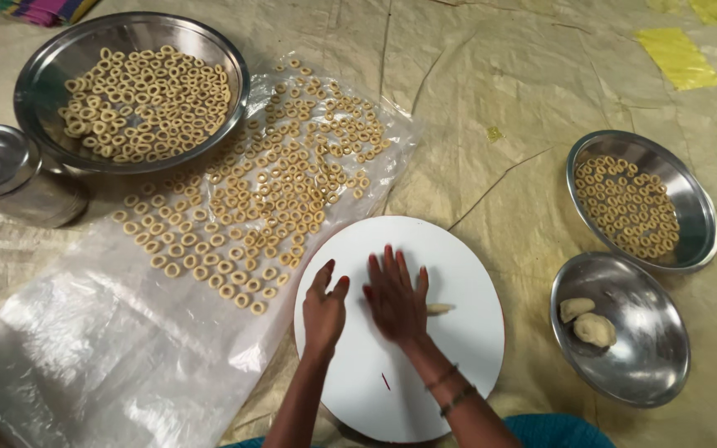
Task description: The person rolls a small piece of dough into a thin rope on a white board, then pinches off short segments and joins the ends to form small rings. The rings are placed on a plastic sheet and into metal bowls.
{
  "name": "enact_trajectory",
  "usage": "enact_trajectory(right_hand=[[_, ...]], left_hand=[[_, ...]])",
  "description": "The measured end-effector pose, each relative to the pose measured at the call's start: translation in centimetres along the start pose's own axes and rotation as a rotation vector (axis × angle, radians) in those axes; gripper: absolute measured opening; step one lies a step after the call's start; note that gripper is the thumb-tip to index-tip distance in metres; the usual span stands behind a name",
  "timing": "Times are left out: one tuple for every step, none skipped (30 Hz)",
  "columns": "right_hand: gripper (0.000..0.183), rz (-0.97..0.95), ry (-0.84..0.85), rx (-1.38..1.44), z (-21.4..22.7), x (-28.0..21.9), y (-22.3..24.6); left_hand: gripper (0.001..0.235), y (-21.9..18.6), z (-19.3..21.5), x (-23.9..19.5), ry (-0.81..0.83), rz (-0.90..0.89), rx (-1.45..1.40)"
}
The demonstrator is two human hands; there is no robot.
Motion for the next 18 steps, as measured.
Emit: enact_trajectory(right_hand=[[0.063,-0.035,0.020,-0.003,-0.3,1.9,-0.1],[0.063,-0.071,0.040,-0.006,-0.6,3.4,-0.3],[0.062,-0.065,-0.020,0.028,-0.8,4.5,-0.4],[0.061,-0.060,-0.079,0.062,-0.9,5.4,-0.7],[0.060,-0.056,-0.139,0.097,-0.9,6.1,-1.0],[0.060,-0.058,-0.148,0.091,-1.1,6.8,-1.1],[0.060,-0.059,-0.152,0.086,-1.2,7.1,-1.2],[0.060,-0.060,-0.157,0.080,-1.3,7.0,-1.1],[0.059,-0.052,-0.134,0.073,-1.3,6.4,-0.9],[0.058,-0.045,-0.111,0.066,-1.2,5.3,-0.7],[0.057,-0.039,-0.093,0.056,-1.0,4.1,-0.4],[0.058,0.008,-0.114,0.041,-0.7,2.6,0.1],[0.058,0.051,-0.135,0.024,-0.4,0.4,0.8],[0.058,0.094,-0.155,0.007,0.1,-1.8,1.4],[0.059,0.065,-0.068,0.065,0.5,-3.8,1.8],[0.059,0.036,0.018,0.124,1.1,-5.8,2.1],[0.062,0.030,0.036,0.120,1.6,-7.9,2.8],[0.065,0.024,0.055,0.117,2.0,-9.9,3.4]], left_hand=[[0.057,-0.3,-0.2,0.1,0.013,-0.005,-0.028],[0.056,-0.5,-0.5,0.1,0.025,-0.010,-0.056],[0.055,-0.5,-0.6,0.0,0.036,-0.012,-0.082],[0.055,-0.5,-0.7,0.0,0.055,0.012,-0.119],[0.054,-0.5,-0.7,0.1,0.073,0.035,-0.154],[0.053,-0.4,-0.7,0.1,0.092,0.059,-0.190],[0.053,-0.3,-0.5,0.1,0.088,0.054,-0.228],[0.052,-0.3,-0.3,0.3,0.084,0.050,-0.267],[0.052,-0.2,0.0,0.5,0.083,0.044,-0.306],[0.051,-0.2,0.2,0.7,0.071,0.041,-0.351],[0.050,-0.3,0.2,1.0,0.063,0.035,-0.399],[0.049,-0.4,0.2,1.2,0.055,0.028,-0.447],[0.049,-0.5,0.2,1.4,0.052,0.026,-0.471],[0.049,-0.6,0.1,1.5,0.050,0.024,-0.495],[0.048,-0.8,0.1,1.7,0.046,0.019,-0.519],[0.048,-1.0,0.0,1.6,0.058,0.036,-0.540],[0.048,-1.1,-0.1,1.3,0.068,0.053,-0.562],[0.049,-1.2,-0.2,1.2,0.078,0.070,-0.583]])
Point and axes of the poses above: each hand's wrist, its own x-axis towards the middle knuckle, its own z-axis out of the back of the hand, y = z × x, the point moved 1 cm from there along x, towards the middle knuckle, and after that the axes turned 5 degrees about -y, right-handed, at the moved point
